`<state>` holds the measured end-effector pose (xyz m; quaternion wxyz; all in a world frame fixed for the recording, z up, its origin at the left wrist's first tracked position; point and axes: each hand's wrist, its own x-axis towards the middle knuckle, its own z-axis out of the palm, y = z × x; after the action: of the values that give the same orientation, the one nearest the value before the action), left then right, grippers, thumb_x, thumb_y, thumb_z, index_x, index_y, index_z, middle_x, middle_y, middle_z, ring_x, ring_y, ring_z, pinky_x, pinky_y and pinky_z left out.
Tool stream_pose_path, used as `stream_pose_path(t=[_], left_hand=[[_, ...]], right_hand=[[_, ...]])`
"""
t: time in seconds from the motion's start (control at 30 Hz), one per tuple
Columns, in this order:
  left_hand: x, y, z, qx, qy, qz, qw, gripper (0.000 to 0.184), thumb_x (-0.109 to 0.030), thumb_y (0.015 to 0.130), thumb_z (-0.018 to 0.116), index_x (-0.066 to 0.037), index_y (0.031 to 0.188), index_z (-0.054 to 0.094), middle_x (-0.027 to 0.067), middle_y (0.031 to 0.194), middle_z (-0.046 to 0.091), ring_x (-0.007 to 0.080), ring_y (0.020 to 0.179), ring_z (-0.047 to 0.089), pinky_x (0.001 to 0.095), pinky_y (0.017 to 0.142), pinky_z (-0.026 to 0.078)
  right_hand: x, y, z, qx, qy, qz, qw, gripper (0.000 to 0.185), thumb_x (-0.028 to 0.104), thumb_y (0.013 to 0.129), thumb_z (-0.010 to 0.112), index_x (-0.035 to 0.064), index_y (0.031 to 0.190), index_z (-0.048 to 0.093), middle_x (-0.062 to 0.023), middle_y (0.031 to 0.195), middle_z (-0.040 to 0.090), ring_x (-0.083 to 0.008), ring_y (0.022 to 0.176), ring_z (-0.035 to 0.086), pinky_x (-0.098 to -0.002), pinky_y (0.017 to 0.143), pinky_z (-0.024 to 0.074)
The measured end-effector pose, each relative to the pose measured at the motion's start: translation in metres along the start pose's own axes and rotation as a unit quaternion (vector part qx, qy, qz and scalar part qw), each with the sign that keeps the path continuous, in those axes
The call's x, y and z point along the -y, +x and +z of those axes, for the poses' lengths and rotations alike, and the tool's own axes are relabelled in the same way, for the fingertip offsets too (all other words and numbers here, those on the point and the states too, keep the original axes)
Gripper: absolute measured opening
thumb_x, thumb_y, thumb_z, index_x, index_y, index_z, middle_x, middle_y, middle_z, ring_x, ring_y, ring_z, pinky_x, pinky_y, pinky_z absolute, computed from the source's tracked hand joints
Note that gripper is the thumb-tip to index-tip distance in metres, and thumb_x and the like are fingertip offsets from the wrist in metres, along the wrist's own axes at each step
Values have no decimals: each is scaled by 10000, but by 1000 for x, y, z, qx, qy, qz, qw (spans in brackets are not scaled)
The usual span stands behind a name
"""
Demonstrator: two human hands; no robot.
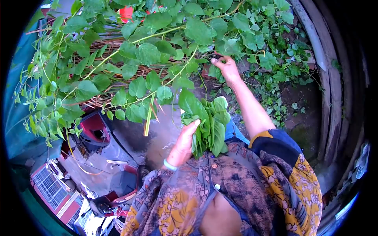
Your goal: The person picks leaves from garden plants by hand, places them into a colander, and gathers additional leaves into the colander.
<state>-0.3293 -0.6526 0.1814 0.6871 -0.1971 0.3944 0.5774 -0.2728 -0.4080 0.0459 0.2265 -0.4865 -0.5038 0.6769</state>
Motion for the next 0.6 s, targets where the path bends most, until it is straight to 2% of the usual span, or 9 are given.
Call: stream_pose_path(t=[0.07,0.17,0.2,0.3,0.33,0.47,0.57,0.6], left_hand=[[0,1,-1,1,-1,-2,1000,396,-245,883,531,2,1191,494,96,1109,583,201,979,582,336,866,474],[-1,-1,0,-15,12,1,1000,392,-249,885,529,-1,1188,500,90,1106,585,195,975,582,332,863,473],[-1,-2,0,-21,18,8,1000,389,-250,887,527,-3,1186,503,88,1105,586,194,974,582,330,860,474],[0,-9,-2,-37,15,22,999,384,-256,890,524,-4,1179,511,86,1098,589,191,967,583,327,853,476],[0,-11,-2,-40,9,27,999,383,-258,890,523,-4,1176,514,86,1095,590,190,965,583,326,851,476],[0,-14,-7,-48,9,40,998,394,-265,889,525,2,1178,509,87,1091,589,191,961,583,328,852,476],[-1,-17,-2,-45,3,39,998,410,-269,882,533,3,1187,498,91,1097,585,196,962,584,330,852,476],[0,-16,-3,-45,3,40,998,416,-271,880,536,3,1189,495,92,1099,584,197,963,584,330,853,475]], right_hand=[[23,-14,11,-40,108,44,992,252,160,760,714,41,958,615,-24,833,609,-105,671,558,-259,628,453],[22,2,20,-63,186,22,980,201,135,778,694,52,945,619,-19,837,618,-93,630,558,-252,575,454],[26,5,23,-88,186,2,978,154,96,793,665,56,935,622,-11,839,626,-97,659,563,-254,603,459],[14,8,16,-87,228,-3,970,269,145,793,657,36,1025,577,-38,920,625,-121,768,579,-266,703,465],[8,7,12,-91,250,12,964,212,133,817,606,37,1004,577,-52,928,612,-155,800,585,-295,717,479],[-37,11,-9,-104,329,72,936,170,133,851,532,24,977,568,-89,956,582,-222,877,576,-383,740,505],[-27,-1,-9,-116,362,125,917,137,105,840,526,47,949,586,-60,961,584,-178,827,565,-300,764,456],[-17,-6,-8,-105,345,104,927,144,79,831,520,43,955,582,-54,929,597,-173,819,566,-286,758,452]])
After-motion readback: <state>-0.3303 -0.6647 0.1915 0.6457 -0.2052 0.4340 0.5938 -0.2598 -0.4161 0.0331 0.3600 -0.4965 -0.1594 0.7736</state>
